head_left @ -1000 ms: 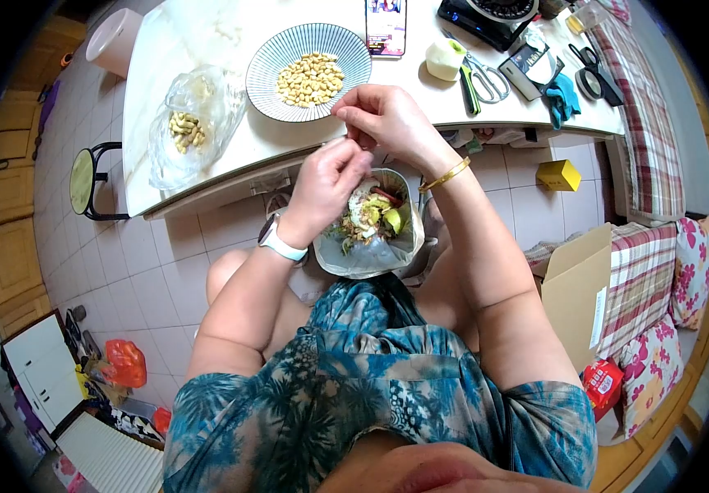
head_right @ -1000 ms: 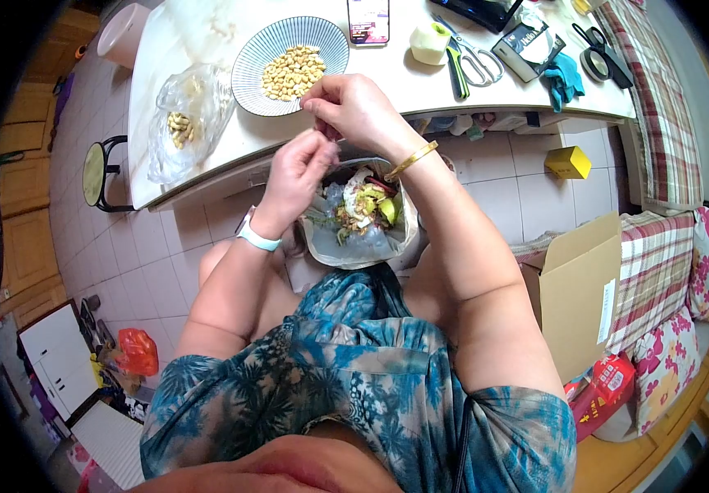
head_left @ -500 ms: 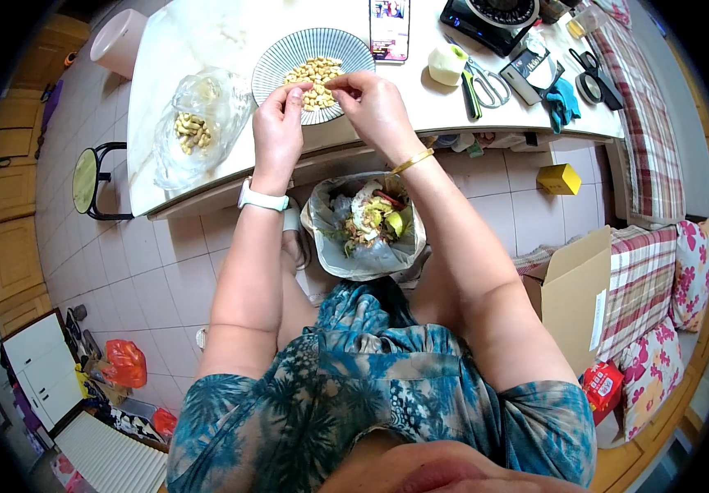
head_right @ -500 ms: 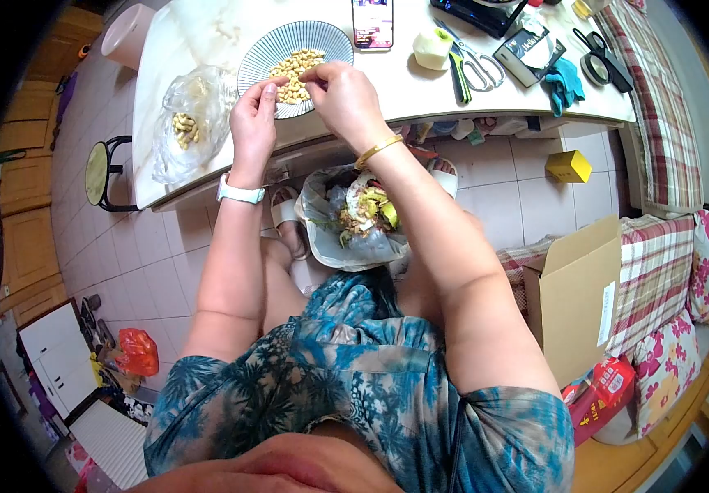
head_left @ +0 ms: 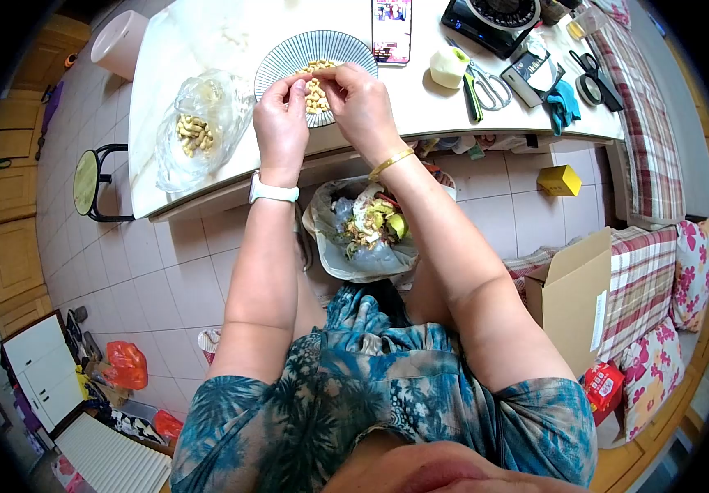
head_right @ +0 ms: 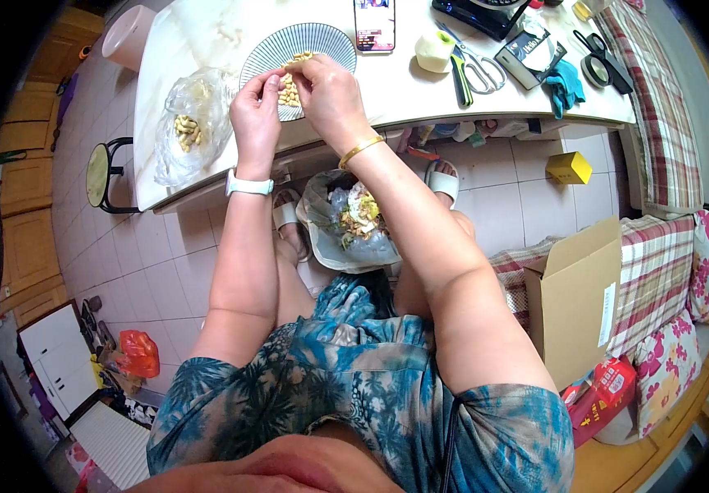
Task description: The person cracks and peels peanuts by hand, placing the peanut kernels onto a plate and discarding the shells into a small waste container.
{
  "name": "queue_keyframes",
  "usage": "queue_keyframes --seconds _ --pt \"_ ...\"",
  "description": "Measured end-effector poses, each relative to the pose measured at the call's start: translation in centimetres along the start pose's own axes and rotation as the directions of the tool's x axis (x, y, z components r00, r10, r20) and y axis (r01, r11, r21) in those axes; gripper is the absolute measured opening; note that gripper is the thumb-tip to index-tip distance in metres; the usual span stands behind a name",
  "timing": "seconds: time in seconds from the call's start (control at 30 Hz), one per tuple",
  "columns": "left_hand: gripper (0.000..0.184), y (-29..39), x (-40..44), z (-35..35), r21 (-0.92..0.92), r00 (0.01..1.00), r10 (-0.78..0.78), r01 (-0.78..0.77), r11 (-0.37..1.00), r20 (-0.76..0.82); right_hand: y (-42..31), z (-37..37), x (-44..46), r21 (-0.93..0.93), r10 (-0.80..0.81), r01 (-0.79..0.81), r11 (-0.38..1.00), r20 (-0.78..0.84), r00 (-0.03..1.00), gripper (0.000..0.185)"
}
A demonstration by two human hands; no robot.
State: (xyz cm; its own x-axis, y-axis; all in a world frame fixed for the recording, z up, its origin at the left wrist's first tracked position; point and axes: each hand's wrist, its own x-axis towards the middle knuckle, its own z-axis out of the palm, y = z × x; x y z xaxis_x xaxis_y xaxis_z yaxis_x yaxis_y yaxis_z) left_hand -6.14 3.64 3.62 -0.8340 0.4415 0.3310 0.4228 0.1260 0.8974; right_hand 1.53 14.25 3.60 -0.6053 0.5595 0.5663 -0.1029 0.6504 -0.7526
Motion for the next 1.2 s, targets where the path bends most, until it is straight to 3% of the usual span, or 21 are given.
queue_keyframes --seconds 0.13,0.2,0.33,0.4,0.5,0.63,0.93,1.0,1.07,1.13,1.2 --pt "0.013 -0.1 0.0 0.2 0.086 0.992 0.126 -0.123 0.989 -0.03 0.2 -0.2 -0.1 0.013 0.036 -0.036 0.999 0.02 0.999 0.01" --pt "0.012 1.6 -0.3 -0.1 0.14 0.999 -0.018 0.013 0.99 0.036 0.0 -0.5 0.0 0.005 0.039 -0.039 0.999 0.028 0.999 0.01" --pt "0.012 1.8 -0.2 -0.3 0.231 0.998 -0.041 0.029 0.973 0.047 0.3 -0.5 0.0 -0.027 0.035 -0.035 0.999 0.016 0.999 0.008" --pt "0.012 0.6 0.0 -0.4 0.373 0.986 0.148 -0.168 0.912 0.081 0.7 -0.4 0.0 -0.063 0.032 -0.031 0.998 0.016 0.999 0.007" --pt "0.017 -0.2 0.1 -0.5 0.462 0.971 0.197 -0.238 0.854 0.136 0.8 -0.6 0.0 -0.119 0.026 -0.024 0.993 0.02 0.999 0.007" --pt "0.027 0.4 0.0 -1.1 0.533 0.961 0.264 -0.265 0.804 0.079 0.8 -0.8 -0.1 -0.187 -0.043 0.042 0.981 0.002 0.999 0.01" --pt "0.028 -2.6 2.8 -8.9 0.535 0.903 0.322 -0.129 0.835 -0.285 -0.8 -1.3 -0.6 -0.113 -0.023 0.033 0.993 0.092 0.996 0.012" --pt "0.027 -3.2 3.0 -10.5 0.469 0.911 0.155 0.047 0.882 -0.383 -1.4 -1.3 -1.0 -0.099 -0.039 0.05 0.994 0.111 0.993 0.011" --pt "0.026 -5.8 3.6 -12.3 0.484 0.901 0.163 0.058 0.873 -0.402 -2.0 -1.2 -1.4 -0.083 -0.058 0.069 0.994 0.131 0.99 0.011" --pt "0.026 -7.5 4.0 -13.8 0.331 0.953 -0.061 0.162 0.93 -0.296 -2.7 -1.1 -1.9 -0.048 -0.081 0.091 0.995 0.179 0.981 0.012" --pt "0.026 -8.1 3.8 -14.0 0.39 0.949 -0.012 0.141 0.91 -0.315 -3.4 -1.1 -2.3 -0.031 -0.088 0.096 0.995 0.199 0.976 0.012"
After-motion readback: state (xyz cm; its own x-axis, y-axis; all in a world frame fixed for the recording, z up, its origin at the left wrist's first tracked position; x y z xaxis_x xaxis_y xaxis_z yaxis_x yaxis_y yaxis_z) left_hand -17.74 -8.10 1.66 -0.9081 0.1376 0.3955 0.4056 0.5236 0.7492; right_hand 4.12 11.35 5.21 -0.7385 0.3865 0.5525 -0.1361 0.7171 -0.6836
